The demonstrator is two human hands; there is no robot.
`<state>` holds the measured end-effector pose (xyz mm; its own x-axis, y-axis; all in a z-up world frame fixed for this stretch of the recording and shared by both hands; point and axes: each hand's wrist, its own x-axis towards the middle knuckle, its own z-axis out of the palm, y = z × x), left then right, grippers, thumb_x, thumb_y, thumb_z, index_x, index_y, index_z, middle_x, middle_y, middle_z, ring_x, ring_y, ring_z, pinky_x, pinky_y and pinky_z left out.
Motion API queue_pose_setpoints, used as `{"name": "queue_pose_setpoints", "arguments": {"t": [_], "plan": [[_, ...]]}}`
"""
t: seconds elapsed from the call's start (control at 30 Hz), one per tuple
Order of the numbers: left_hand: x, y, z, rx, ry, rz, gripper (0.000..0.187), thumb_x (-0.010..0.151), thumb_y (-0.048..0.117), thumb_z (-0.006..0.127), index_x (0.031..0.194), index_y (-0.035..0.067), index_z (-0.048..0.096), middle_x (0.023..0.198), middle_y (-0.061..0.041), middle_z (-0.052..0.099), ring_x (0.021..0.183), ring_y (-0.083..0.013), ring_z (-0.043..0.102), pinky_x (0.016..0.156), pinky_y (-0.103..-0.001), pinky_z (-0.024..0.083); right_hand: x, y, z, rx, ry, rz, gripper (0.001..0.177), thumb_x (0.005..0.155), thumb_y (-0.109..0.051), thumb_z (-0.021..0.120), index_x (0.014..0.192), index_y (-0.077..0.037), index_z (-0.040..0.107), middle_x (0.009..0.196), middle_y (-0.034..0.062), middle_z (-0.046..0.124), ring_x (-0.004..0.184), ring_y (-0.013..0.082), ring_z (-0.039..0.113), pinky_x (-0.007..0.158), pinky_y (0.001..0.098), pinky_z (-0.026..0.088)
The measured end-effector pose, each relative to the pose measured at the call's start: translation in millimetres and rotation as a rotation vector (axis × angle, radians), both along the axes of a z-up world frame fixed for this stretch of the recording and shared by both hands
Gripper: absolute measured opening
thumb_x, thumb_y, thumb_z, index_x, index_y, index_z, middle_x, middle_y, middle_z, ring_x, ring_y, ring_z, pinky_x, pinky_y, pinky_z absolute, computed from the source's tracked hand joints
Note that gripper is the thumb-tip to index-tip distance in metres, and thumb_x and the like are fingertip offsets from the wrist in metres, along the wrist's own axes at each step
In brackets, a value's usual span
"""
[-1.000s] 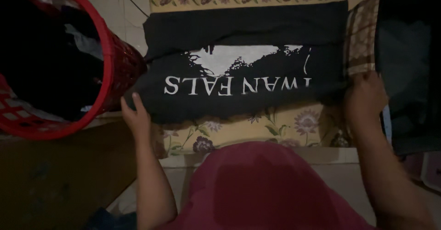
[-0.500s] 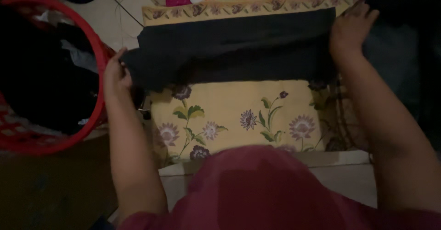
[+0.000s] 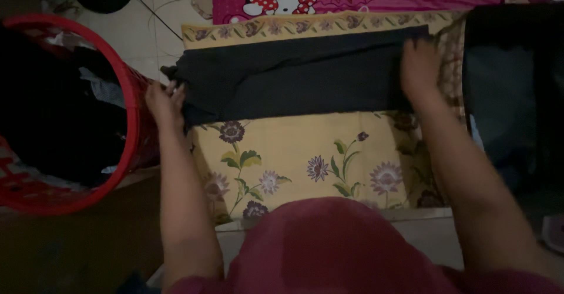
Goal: The person folds a black t-shirt on a mat on the floor and places it into a bag.
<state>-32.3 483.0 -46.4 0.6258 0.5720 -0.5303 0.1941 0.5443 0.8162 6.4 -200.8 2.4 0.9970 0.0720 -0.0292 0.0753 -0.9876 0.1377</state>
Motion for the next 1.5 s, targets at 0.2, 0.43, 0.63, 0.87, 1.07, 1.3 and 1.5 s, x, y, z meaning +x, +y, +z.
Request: {"name": "queue_pose_setpoints", "arguments": {"t": [0.2,0.43,0.63,0.87,1.07,1.3,1.5], "plan": [[-76.1,-5.6,-25.3,0.68,0.529,-0.34,0.051,0.107,0.037,0.058,0.141,-0.001,0.063,0.133,-0.019,0.065,0.11,-0.0282,0.063,0.092,-0.04,0.049,-85.9,29.6,11.8,-0.266,0.169,-0.026,0.063,0.067,-0.019,0.083,0.124,-0.004,0.059,0.118,0.0195,0.063,0.114,0.0365,0.057,0.096,0.0499,0.048],[-89.0,-19.0,-41.9,0.274,0.219,-0.128,0.053,0.099,0.032,0.061,0.138,-0.003,0.055,0.131,-0.015,0.066,0.113,-0.0268,0.063,0.094,-0.04,0.053,-85.5,-0.5,-32.6,-0.28,0.085,-0.106,0.031,0.096,-0.013,0.072,0.122,0.0,0.062,0.114,0.0181,0.065,0.11,0.0337,0.062,0.08,0.0406,0.057],[-82.3,-21.7,-52.0,0.285,0.001,0.128,0.045,0.093,0.005,0.05,0.138,-0.004,0.053,0.136,-0.018,0.062,0.118,-0.0293,0.064,0.102,-0.04,0.05,-58.5,51.9,16.3,-0.379,0.423,-0.243,0.043,0.085,-0.022,0.078,0.12,0.001,0.067,0.126,0.0192,0.064,0.112,0.0331,0.063,0.079,0.0418,0.058],[-59.2,-11.5,-75.6,-0.061,-0.136,0.422,0.043,0.089,0.004,0.048,0.125,-0.01,0.067,0.133,-0.023,0.065,0.109,-0.0333,0.068,0.095,-0.041,0.056,-45.1,217.7,27.8,0.916,0.535,0.17,0.04,0.089,-0.03,0.078,0.122,-0.008,0.071,0.101,0.0117,0.078,0.092,0.0208,0.075,0.083,0.0363,0.06],[-62.2,-50.4,-20.2,0.888,0.058,0.103,0.032,0.095,0.003,0.067,0.127,0.003,0.065,0.118,-0.018,0.063,0.097,-0.0239,0.066,0.088,-0.034,0.056,-17.0,377.8,-49.1,1.784,0.954,-0.362,0.046,0.092,-0.03,0.076,0.124,0.0,0.062,0.107,0.0069,0.072,0.092,0.0156,0.075,0.085,0.0319,0.062],[-49.7,-44.0,-48.8,0.696,-0.012,-0.341,0.038,0.094,0.0,0.057,0.132,0.002,0.064,0.113,-0.008,0.072,0.096,-0.0157,0.068,0.086,-0.028,0.054,-3.6,437.7,-48.4,2.169,0.826,-0.771,0.023,0.091,-0.018,0.063,0.105,0.0,0.059,0.101,0.0136,0.061,0.089,0.0313,0.063,0.081,0.0442,0.063],[-44.2,-54.2,-36.9,0.552,0.008,-0.332,0.042,0.103,0.003,0.047,0.143,0.004,0.06,0.109,-0.009,0.072,0.089,-0.0128,0.064,0.081,-0.026,0.052,-1.3,391.4,-36.7,2.166,0.811,-0.944,0.036,0.091,-0.013,0.055,0.123,0.002,0.054,0.12,0.0172,0.062,0.103,0.0328,0.064,0.083,0.0476,0.057]]}}
